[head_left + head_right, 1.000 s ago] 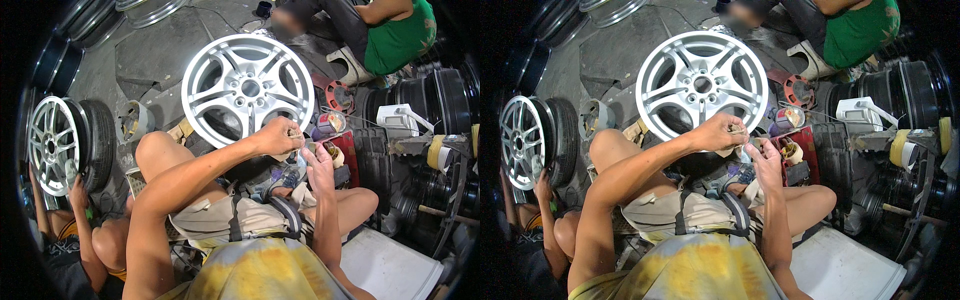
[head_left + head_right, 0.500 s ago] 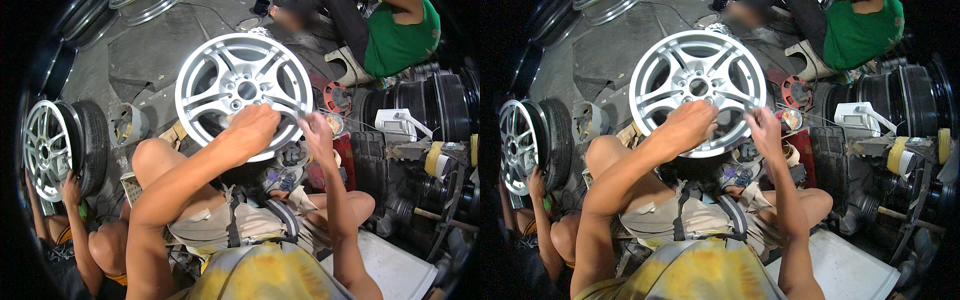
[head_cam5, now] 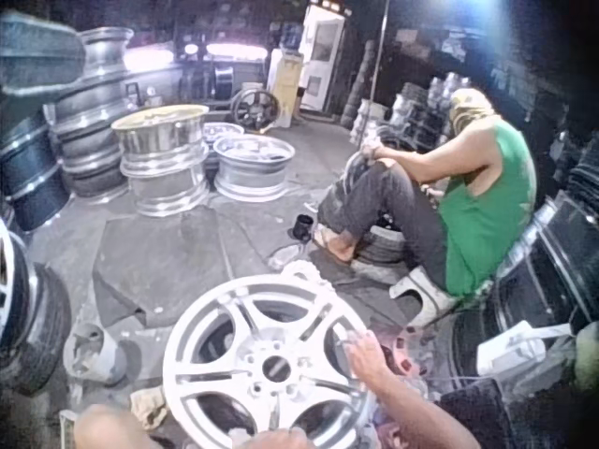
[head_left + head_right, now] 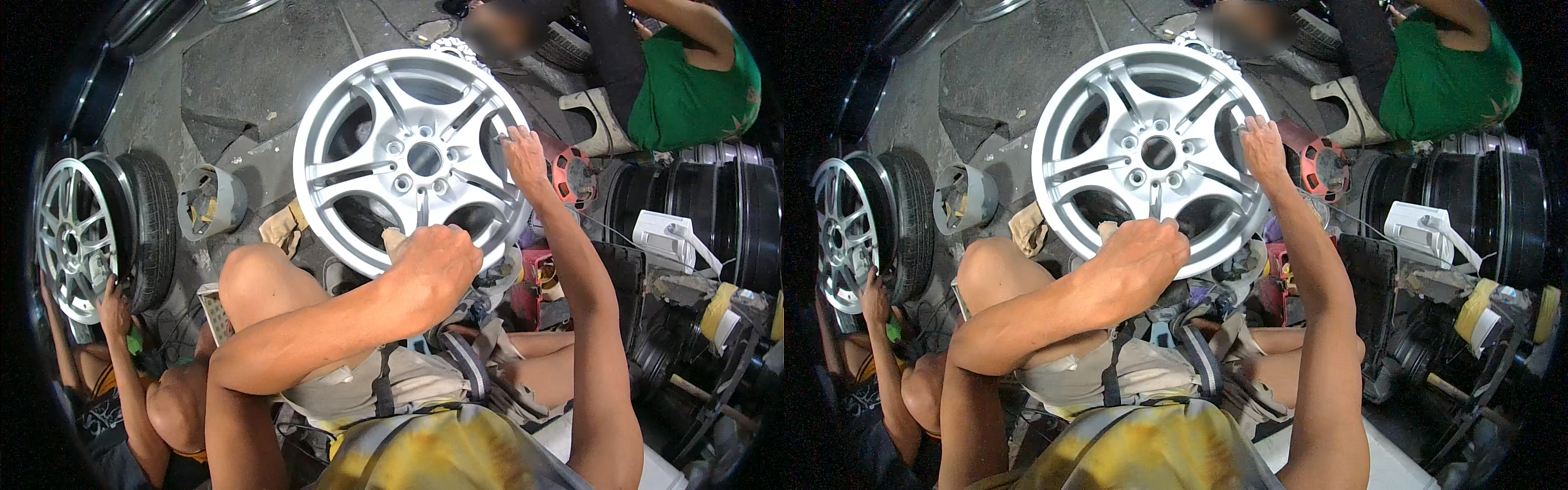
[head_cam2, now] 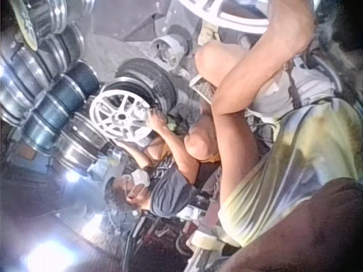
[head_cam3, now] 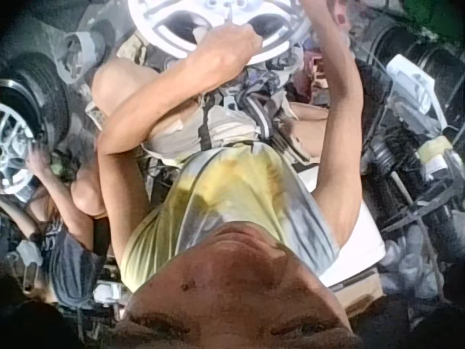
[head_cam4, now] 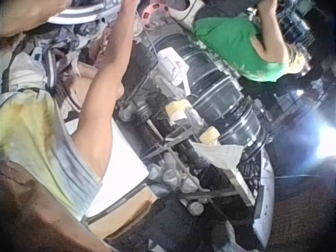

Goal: The person sits on the floor and scrubs a silver alloy car wheel with a cloth. They wipe the spokes and rim repeatedly, rotating the wheel to access different areas. Another person is visible in the background working on a separate wheel.

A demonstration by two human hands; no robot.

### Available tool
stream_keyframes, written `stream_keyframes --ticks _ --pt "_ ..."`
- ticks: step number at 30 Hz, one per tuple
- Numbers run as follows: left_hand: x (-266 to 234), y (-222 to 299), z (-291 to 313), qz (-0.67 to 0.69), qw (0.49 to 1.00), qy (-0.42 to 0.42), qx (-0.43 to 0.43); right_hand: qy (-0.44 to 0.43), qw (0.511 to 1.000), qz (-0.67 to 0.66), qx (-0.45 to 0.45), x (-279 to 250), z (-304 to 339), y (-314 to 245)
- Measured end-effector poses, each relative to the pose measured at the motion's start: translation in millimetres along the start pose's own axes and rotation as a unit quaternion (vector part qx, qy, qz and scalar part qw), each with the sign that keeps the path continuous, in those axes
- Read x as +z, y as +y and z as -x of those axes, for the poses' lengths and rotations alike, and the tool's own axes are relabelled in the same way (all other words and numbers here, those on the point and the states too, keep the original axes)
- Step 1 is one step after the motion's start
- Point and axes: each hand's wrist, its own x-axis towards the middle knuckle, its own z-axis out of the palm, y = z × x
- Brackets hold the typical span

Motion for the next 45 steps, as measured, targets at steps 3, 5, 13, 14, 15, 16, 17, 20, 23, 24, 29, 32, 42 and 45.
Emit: stream_keyframes --ticks 3,5,13,14,15,16,17,20,23,24,29,32,42,45 --pt "-0.7 -0.9 -1.5 -0.004 1.000 0.020 0.014 0.019 0.999 -0.032 -0.011 7.2 -2.8 4.2" --pt "-0.4 -2.9 -5.1 0.033 0.999 0.017 0.020 0.015 1.000 -0.006 -0.016 0.8 -19.1 5.9" --pt "-6.3 -4.4 -6.7 0.054 0.998 0.014 0.017 -0.018 0.999 -0.038 -0.025 6.5 -9.6 6.4" --pt "-4.4 -2.6 -10.0 0.045 0.999 -0.009 0.003 -0.025 0.999 -0.034 -0.029 5.8 -18.5 6.0" --pt "-3.2 -2.0 -10.9 0.038 0.999 -0.031 -0.010 0.072 0.996 -0.031 -0.040 12.2 -25.4 3.6" --pt "-4.2 -3.3 -8.7 0.055 0.998 -0.013 0.006 0.060 0.997 -0.036 -0.022 15.6 -21.9 4.0" --pt "-6.0 -5.3 -5.7 0.071 0.997 0.006 0.021 0.049 0.998 -0.040 -0.004 18.4 -15.9 3.6" --pt "-14.0 -6.2 -4.5 0.059 0.998 0.013 -0.007 0.048 0.996 -0.069 -0.015 20.3 -8.3 3.0" --pt "-13.2 -6.2 -3.9 0.008 1.000 0.002 -0.023 0.054 0.996 -0.067 -0.004 15.1 -18.8 -0.9" --pt "-12.5 -7.1 -4.2 -0.012 1.000 0.003 -0.022 0.074 0.995 -0.064 -0.004 16.2 -21.0 -0.1" --pt "-17.4 -11.4 -4.7 0.030 0.999 0.014 -0.033 0.060 0.995 -0.076 0.013 14.9 -8.2 -0.6" --pt "-17.5 -11.4 -3.2 0.057 0.998 0.022 -0.025 0.074 0.994 -0.080 0.001 7.6 -18.7 -0.7" --pt "-11.6 -13.9 -3.6 0.038 0.998 0.048 -0.003 0.087 0.992 -0.087 0.006 8.0 -23.3 0.3" --pt "-11.0 -14.6 -5.1 0.082 0.996 0.048 0.002 0.061 0.995 -0.074 0.004 13.7 -13.7 4.8"
